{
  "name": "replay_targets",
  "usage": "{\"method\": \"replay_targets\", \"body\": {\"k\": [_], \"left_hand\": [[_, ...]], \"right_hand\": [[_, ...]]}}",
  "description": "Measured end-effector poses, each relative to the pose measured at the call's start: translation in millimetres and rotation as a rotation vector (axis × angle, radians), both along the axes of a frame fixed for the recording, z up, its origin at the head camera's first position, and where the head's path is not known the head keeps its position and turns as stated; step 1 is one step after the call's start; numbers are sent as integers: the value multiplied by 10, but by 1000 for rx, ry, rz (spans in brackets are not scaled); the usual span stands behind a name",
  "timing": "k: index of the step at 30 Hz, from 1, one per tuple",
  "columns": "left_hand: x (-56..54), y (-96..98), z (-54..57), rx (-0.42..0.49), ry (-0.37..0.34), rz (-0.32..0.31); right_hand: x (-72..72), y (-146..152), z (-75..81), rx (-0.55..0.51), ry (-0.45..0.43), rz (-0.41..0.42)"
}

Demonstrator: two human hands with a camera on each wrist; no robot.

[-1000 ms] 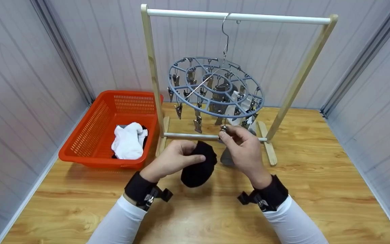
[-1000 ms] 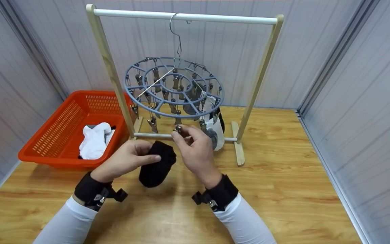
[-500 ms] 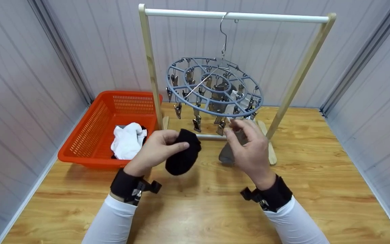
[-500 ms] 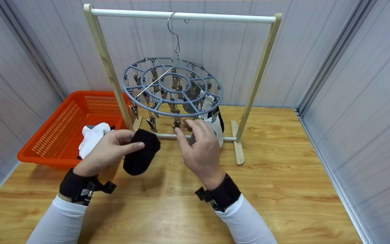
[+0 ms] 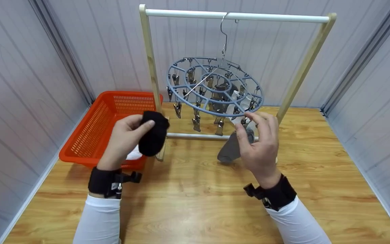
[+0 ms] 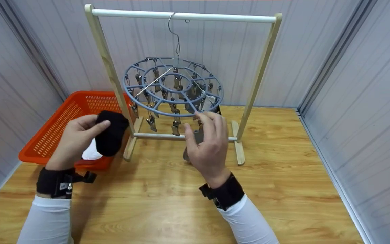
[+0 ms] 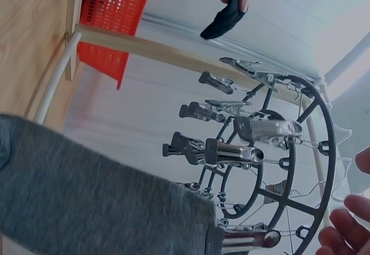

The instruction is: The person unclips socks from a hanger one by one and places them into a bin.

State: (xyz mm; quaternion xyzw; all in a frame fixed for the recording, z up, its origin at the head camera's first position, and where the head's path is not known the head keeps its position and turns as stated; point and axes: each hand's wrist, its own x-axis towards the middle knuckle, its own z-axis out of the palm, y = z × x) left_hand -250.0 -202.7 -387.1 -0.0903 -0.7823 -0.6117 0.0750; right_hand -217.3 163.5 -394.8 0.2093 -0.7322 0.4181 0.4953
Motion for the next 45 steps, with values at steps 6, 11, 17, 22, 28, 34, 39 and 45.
{"method": "replay_targets", "body": {"k": [6,11,17,22,28,34,39,45], "left_hand": [[-38,-182,6,-89,78,155],[-63,-286,-12,-170,64,236],[-98,-356,-67,-288,26,233],[-140,-388,-130,-378,18,251],[-125,-446,-169,-455,-9,285],[-107,-447,-175,-490,4,330],[-109,-357,-153,-447,48,300],[-89,-185,-128,-438,87,248]], "right_hand": [[-43,13,-6,29,-4,-54],[-66,21,-23,72,-47,-79],[-48,11,-28,102,-85,-105],[-34,-12,-27,106,-86,-88],[-10,-36,-23,111,-82,-57],[32,-67,-30,126,-79,-5],[59,-78,-34,148,-64,23],[51,-66,-28,103,-14,60]]}}
